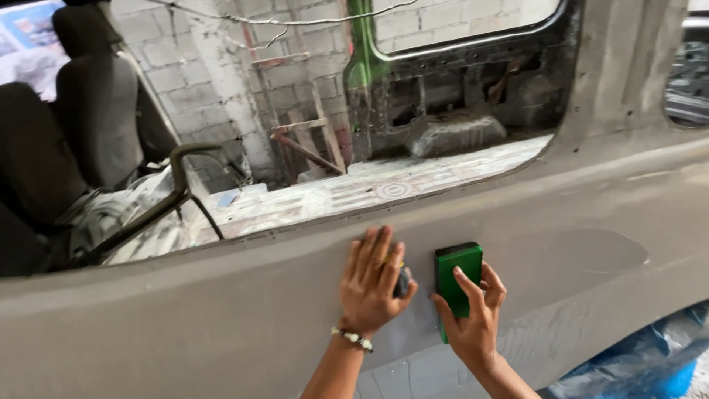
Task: The person sands the side panel of a white car door using a green sanding block. They repeatedly dip the block into a bucket of water and wipe the surface with a yellow cloth while sanding the area around the window frame.
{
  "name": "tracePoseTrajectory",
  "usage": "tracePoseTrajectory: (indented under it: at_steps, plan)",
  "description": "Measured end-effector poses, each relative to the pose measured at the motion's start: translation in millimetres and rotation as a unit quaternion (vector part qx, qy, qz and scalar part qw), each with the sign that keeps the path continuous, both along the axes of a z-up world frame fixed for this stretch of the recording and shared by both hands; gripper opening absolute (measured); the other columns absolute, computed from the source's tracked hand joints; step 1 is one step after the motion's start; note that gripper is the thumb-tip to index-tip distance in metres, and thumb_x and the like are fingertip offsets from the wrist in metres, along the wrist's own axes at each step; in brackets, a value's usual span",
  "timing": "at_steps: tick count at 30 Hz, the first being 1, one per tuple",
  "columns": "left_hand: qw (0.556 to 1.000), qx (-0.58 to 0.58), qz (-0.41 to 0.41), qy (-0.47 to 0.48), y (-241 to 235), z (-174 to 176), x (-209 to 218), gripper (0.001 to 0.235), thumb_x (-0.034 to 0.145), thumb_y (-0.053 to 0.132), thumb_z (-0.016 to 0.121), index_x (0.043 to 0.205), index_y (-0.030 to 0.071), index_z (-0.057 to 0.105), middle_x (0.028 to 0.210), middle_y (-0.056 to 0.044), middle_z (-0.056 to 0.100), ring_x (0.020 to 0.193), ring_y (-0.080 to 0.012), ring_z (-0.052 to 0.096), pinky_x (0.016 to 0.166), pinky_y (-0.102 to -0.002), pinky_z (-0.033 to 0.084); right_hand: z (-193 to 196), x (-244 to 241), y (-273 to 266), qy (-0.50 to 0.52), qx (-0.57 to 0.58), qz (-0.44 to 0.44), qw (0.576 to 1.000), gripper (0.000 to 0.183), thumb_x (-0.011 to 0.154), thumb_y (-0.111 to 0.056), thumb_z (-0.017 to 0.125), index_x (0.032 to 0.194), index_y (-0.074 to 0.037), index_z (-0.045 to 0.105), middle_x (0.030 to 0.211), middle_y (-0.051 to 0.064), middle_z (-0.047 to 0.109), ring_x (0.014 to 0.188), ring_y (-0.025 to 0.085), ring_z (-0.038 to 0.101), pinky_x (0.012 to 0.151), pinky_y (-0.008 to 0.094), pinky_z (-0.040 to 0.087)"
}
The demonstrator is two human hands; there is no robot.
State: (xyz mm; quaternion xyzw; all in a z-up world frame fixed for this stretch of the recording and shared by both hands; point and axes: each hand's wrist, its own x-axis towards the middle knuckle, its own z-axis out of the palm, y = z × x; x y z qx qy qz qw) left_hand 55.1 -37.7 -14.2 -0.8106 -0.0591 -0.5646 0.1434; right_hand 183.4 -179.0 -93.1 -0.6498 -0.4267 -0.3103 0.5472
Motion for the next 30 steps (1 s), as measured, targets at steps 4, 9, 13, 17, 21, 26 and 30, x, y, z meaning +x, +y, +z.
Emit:
tracePoseTrajectory:
  at_steps: [4,9,13,17,21,26,30]
  plan:
    - [0.999,-0.01,-0.018,0.024,-2,-4,8,0.052,0.096,0.037,0.068,0.138,0.007,0.061,0.155,-0.015,0.053,0.148,-0.0321,0.048,0.123,-0.052,0.037,3,8,0,-0.003,0.015,0.031,0.999,0.067,0.076,-0.015,0.086,0.136,-0.009,0.057,0.149,0.024,0.038,0.135,0.04,0.041,0.108,0.046,0.043]
    - [0.999,0.002,-0.034,0.022,9,-14,-22,0.059,0.093,0.034,0.074,0.142,0.007,0.056,0.153,-0.015,0.055,0.146,-0.0326,0.048,0.122,-0.052,0.038,20,20,3,-0.018,0.031,0.02,0.999,0.068,0.076,-0.01,0.086,0.139,-0.011,0.059,0.151,0.022,0.041,0.135,0.038,0.042,0.108,0.045,0.043]
    - [0.998,0.012,-0.056,-0.011,21,-22,-34,0.06,0.091,0.027,0.073,0.142,0.004,0.054,0.151,-0.016,0.056,0.145,-0.0328,0.052,0.12,-0.052,0.042,36,15,16,-0.034,0.043,-0.002,0.998,0.067,0.073,-0.011,0.088,0.136,-0.016,0.065,0.148,0.021,0.043,0.13,0.037,0.043,0.102,0.045,0.044]
    - [0.993,-0.007,-0.109,-0.039,22,-20,-41,0.061,0.088,0.022,0.071,0.142,0.0,0.052,0.149,-0.019,0.056,0.143,-0.0336,0.054,0.12,-0.053,0.045,63,-32,39,-0.058,0.048,0.007,0.997,0.066,0.07,-0.014,0.09,0.132,-0.017,0.067,0.145,0.02,0.044,0.126,0.037,0.045,0.1,0.045,0.045]
    - [0.992,-0.021,-0.095,-0.075,25,-17,-64,0.06,0.087,0.02,0.071,0.14,-0.001,0.051,0.145,-0.022,0.057,0.14,-0.0366,0.055,0.119,-0.053,0.043,62,-24,38,-0.074,0.047,0.023,0.996,0.066,0.069,-0.013,0.091,0.131,-0.018,0.068,0.142,0.02,0.046,0.123,0.036,0.046,0.1,0.045,0.045]
    - [0.997,0.01,0.002,-0.079,32,-13,-68,0.057,0.088,0.022,0.071,0.138,0.002,0.052,0.141,-0.018,0.061,0.138,-0.0377,0.054,0.117,-0.055,0.038,66,-44,52,-0.034,0.068,0.005,0.997,0.068,0.07,-0.01,0.087,0.135,-0.017,0.066,0.142,0.024,0.042,0.129,0.037,0.045,0.106,0.045,0.046]
    - [0.999,-0.002,-0.027,-0.04,37,-13,-91,0.056,0.091,0.024,0.07,0.139,0.002,0.05,0.142,-0.019,0.062,0.14,-0.0376,0.053,0.119,-0.054,0.038,71,-72,54,-0.075,0.039,0.025,0.996,0.068,0.062,-0.011,0.09,0.127,-0.016,0.068,0.137,0.022,0.046,0.126,0.038,0.047,0.103,0.048,0.045]
